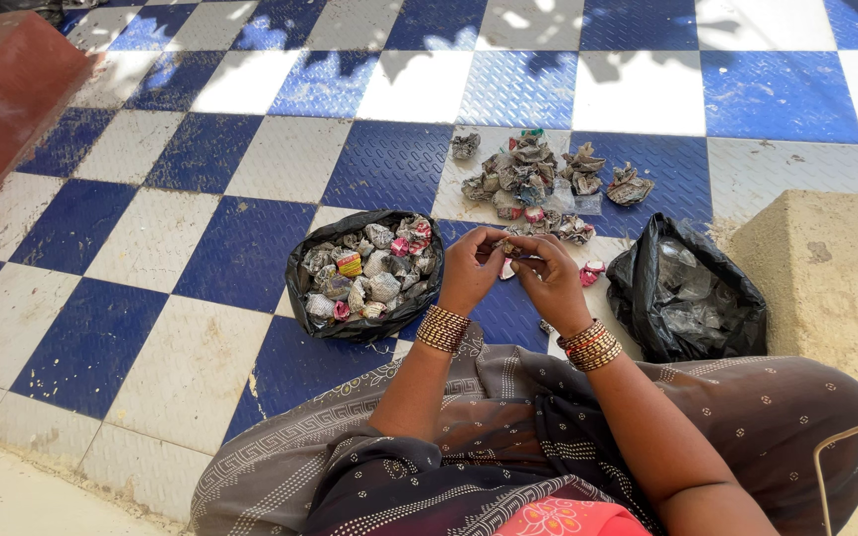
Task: The person sits on a checkered floor and wraps small items in pieces of newspaper. They fold the paper around each item, place the wrapped bundle into a black plastic bag, and repeat the process with additional items from a pile on the floor.
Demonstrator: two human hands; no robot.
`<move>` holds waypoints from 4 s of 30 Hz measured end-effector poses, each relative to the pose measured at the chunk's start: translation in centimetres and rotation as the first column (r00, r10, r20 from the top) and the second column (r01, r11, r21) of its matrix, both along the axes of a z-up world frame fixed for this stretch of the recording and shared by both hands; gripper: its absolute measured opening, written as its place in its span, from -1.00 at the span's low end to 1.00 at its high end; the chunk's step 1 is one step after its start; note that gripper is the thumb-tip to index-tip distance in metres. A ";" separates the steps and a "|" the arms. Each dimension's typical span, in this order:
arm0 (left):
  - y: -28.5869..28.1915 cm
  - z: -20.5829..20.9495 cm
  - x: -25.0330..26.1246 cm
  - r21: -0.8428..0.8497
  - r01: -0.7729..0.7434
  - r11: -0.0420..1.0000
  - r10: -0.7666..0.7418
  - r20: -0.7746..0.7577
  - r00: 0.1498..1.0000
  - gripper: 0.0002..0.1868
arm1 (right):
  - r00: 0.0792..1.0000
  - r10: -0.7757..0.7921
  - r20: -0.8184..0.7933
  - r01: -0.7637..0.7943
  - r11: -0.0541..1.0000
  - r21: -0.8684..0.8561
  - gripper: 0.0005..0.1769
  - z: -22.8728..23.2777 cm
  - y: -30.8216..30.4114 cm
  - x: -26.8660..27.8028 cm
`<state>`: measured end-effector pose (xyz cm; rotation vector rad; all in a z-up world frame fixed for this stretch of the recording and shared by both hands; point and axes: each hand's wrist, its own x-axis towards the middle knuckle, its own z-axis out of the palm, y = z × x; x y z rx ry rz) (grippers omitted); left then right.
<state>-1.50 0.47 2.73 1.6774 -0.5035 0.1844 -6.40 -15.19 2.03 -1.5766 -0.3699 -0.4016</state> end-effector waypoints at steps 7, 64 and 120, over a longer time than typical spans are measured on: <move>-0.9 0.2 -0.4 -0.017 -0.012 1.000 0.012 0.016 1.000 -0.83 | 0.979 -0.201 -0.020 0.202 0.977 0.067 -0.84 -2.5 0.4 0.6; -3.0 -6.6 1.0 -0.697 0.067 0.714 -0.430 -0.360 0.828 -0.71 | 0.968 -0.188 -0.165 0.189 0.982 -0.008 -0.71 -1.9 -2.1 1.0; 24.2 -15.9 8.6 0.571 -0.784 0.245 0.939 0.063 0.339 -0.60 | 0.928 -0.357 -0.104 0.253 0.811 -0.528 -0.83 -6.2 -6.3 3.0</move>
